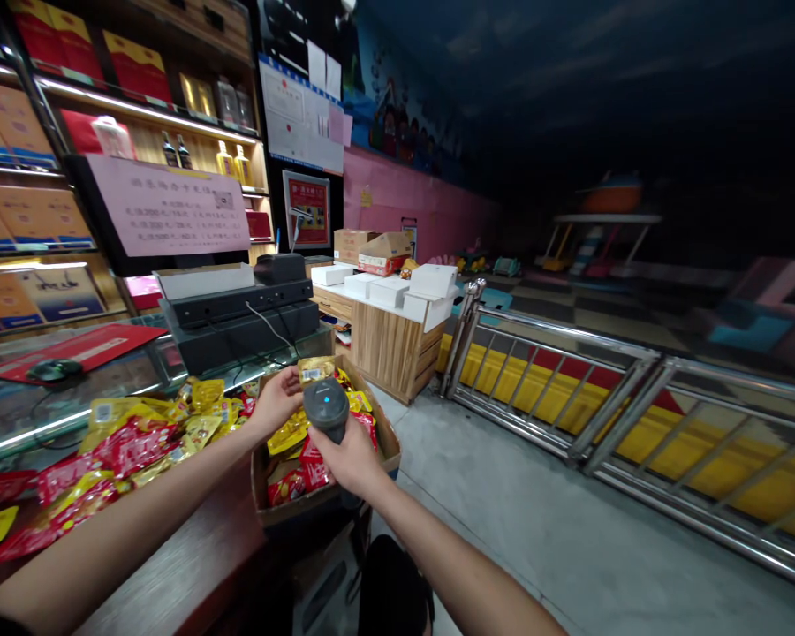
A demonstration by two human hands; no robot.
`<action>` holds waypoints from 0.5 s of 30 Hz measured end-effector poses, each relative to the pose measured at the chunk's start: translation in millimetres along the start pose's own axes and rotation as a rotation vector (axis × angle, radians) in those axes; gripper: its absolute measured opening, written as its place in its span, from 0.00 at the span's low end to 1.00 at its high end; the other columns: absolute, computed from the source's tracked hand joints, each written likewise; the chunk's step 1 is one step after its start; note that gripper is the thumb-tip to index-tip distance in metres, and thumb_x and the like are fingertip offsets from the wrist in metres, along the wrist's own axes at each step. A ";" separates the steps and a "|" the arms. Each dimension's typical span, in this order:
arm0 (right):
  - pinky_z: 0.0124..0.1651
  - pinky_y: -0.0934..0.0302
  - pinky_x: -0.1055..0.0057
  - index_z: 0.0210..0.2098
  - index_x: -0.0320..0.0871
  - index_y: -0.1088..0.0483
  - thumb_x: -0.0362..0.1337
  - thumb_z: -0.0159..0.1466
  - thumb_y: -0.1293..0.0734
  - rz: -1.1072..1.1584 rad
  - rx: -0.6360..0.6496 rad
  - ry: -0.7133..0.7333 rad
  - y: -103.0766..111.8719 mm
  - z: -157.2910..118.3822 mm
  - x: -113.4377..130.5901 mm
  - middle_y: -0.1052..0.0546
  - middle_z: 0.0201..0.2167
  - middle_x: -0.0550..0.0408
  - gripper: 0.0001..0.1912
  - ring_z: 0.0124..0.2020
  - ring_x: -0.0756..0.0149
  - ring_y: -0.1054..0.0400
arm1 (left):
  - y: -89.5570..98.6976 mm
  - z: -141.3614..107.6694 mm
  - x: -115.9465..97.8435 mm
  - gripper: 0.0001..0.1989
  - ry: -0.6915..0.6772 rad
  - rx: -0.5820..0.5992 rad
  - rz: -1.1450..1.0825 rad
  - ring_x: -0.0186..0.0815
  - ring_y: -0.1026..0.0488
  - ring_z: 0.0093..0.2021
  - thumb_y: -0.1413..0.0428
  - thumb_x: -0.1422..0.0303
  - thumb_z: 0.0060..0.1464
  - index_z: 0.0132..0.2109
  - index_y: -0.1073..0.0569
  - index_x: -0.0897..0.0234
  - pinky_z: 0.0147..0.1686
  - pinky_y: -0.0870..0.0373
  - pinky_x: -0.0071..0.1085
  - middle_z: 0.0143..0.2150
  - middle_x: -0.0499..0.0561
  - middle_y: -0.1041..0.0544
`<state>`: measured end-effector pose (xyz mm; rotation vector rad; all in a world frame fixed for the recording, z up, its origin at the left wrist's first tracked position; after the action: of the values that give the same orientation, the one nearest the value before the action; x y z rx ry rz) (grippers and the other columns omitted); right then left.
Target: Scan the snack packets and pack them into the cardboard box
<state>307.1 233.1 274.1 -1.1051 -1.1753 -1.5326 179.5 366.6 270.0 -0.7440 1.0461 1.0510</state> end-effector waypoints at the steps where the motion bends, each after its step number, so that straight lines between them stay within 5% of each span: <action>1: 0.24 0.33 0.69 0.38 0.47 0.26 0.49 0.62 0.28 -0.003 -0.006 -0.001 0.5 0.1 -0.6 0.24 0.19 0.59 0.13 0.22 0.60 0.26 | -0.2 3.8 0.5 0.23 0.002 -0.023 0.000 0.41 0.19 0.43 0.29 0.63 0.38 0.39 0.29 0.64 0.53 0.25 0.41 0.43 0.56 0.17; 8: 0.18 0.40 0.72 0.33 0.47 0.31 0.53 0.63 0.29 0.024 0.035 -0.044 -4.6 -3.2 -5.5 0.32 0.11 0.65 0.16 0.12 0.67 0.37 | 18.1 26.6 4.2 0.23 -0.017 -0.156 0.105 0.42 0.20 0.44 0.32 0.56 0.42 0.42 0.24 0.65 0.52 0.25 0.42 0.43 0.58 0.18; 15: 0.15 0.46 0.75 0.29 0.48 0.37 0.51 0.62 0.29 0.089 0.111 -0.083 -15.7 -17.6 1.2 0.35 0.10 0.68 0.18 0.10 0.73 0.44 | 106.0 -0.9 -5.2 0.23 -0.006 -0.210 0.450 0.45 0.20 0.44 0.37 0.52 0.46 0.42 0.23 0.65 0.50 0.26 0.41 0.44 0.58 0.17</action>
<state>289.4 218.3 269.5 -1.1400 -1.2351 -1.3484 79.1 400.6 273.3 -0.6866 1.1375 1.5667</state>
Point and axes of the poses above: each hand's wrist, its own z-axis towards the middle knuckle, its own y-axis out of the back of the hand, x = y × z, the point moved 4 cm from there along z, towards the middle knuckle
